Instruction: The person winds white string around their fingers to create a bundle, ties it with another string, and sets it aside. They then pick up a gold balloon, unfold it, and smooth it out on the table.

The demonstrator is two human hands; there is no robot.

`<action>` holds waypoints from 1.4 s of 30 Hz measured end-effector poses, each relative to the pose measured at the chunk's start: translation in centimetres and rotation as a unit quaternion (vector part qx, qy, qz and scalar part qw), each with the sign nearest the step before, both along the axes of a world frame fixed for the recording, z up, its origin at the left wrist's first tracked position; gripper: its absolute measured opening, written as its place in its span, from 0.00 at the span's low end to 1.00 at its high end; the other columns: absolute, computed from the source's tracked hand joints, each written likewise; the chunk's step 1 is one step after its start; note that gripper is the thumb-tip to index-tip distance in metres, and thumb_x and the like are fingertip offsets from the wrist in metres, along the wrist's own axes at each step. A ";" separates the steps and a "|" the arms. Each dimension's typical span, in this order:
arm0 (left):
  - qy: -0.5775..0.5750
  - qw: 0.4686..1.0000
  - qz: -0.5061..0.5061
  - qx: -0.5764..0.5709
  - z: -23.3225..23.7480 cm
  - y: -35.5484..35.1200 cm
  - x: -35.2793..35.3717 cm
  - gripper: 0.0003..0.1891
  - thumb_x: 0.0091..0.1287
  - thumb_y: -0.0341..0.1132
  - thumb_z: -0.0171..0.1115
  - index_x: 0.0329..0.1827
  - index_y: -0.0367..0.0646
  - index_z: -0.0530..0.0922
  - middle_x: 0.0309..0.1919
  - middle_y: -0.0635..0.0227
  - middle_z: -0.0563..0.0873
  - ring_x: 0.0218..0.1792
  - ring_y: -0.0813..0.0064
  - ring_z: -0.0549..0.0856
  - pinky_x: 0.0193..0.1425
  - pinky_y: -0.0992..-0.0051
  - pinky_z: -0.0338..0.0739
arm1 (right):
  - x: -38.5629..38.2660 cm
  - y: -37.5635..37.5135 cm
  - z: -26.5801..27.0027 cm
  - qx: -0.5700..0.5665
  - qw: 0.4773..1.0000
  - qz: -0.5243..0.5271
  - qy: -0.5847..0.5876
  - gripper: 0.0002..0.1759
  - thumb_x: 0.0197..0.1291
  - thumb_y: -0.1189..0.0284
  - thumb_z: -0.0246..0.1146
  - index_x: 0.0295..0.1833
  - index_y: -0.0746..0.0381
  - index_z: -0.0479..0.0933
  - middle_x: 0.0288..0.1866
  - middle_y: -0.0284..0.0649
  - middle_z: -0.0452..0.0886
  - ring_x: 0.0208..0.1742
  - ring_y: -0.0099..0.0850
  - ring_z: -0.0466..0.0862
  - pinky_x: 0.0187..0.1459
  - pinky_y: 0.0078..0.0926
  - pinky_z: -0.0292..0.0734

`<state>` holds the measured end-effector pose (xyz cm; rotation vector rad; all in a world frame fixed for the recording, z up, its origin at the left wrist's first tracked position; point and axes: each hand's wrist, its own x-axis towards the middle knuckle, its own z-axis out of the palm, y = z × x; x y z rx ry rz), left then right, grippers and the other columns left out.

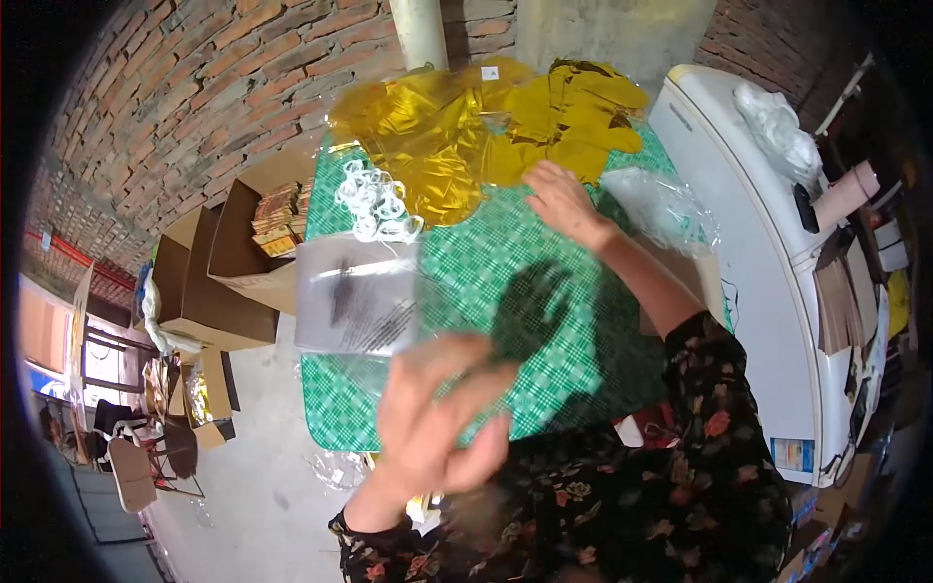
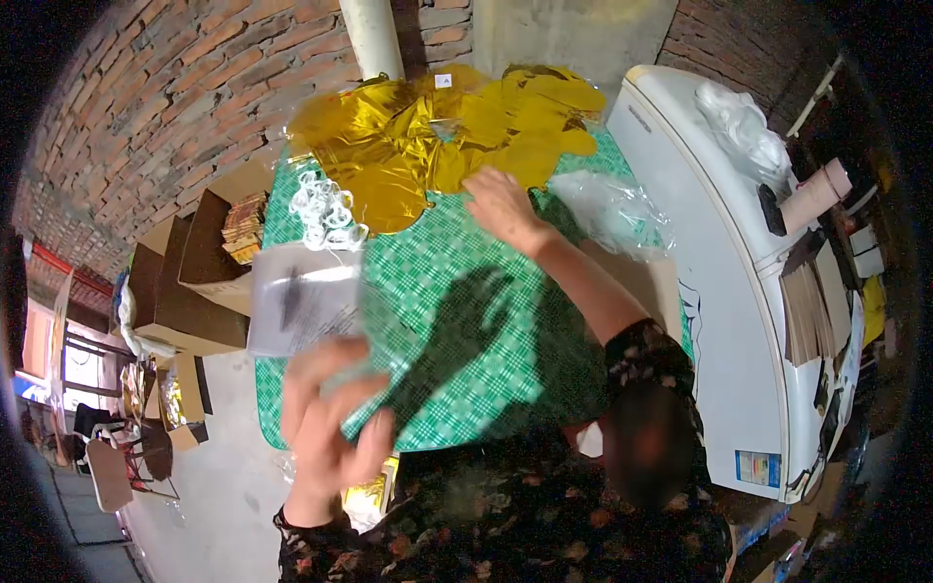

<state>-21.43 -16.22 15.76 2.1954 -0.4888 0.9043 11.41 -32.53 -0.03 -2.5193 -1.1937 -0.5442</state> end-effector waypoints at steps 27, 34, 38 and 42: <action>0.190 0.981 0.010 0.042 -17.8 5.2 30.1 0.33 0.63 0.40 0.68 0.67 0.32 0.69 0.67 0.43 0.72 0.69 0.47 0.70 0.72 0.61 0.66 | 8.4 2.5 -0.4 0.138 0.988 -0.009 0.072 0.14 0.63 0.62 0.64 0.32 0.61 0.75 0.27 0.48 0.81 0.29 0.51 0.82 0.31 0.49 0.75; 0.164 0.971 0.077 0.156 -18.6 5.4 30.4 0.31 0.65 0.45 0.66 0.65 0.34 0.73 0.69 0.43 0.69 0.71 0.45 0.67 0.74 0.57 0.64 | 14.1 3.0 0.7 0.141 0.968 -0.036 0.204 0.15 0.62 0.61 0.60 0.33 0.63 0.79 0.32 0.53 0.82 0.37 0.54 0.82 0.38 0.48 0.75; 0.192 0.962 0.109 0.163 -16.5 4.2 31.4 0.29 0.68 0.51 0.62 0.63 0.37 0.75 0.66 0.43 0.73 0.69 0.46 0.71 0.71 0.55 0.66 | 15.5 3.4 4.7 0.168 0.957 -0.053 0.230 0.17 0.60 0.58 0.63 0.37 0.64 0.79 0.34 0.52 0.83 0.38 0.51 0.84 0.41 0.44 0.77; 0.265 0.944 0.110 0.160 -14.2 3.4 34.9 0.30 0.69 0.55 0.58 0.62 0.38 0.76 0.64 0.44 0.76 0.67 0.48 0.73 0.72 0.55 0.65 | 16.6 3.6 6.6 0.124 0.964 -0.042 0.229 0.18 0.60 0.59 0.65 0.44 0.64 0.80 0.39 0.51 0.84 0.43 0.50 0.84 0.45 0.41 0.77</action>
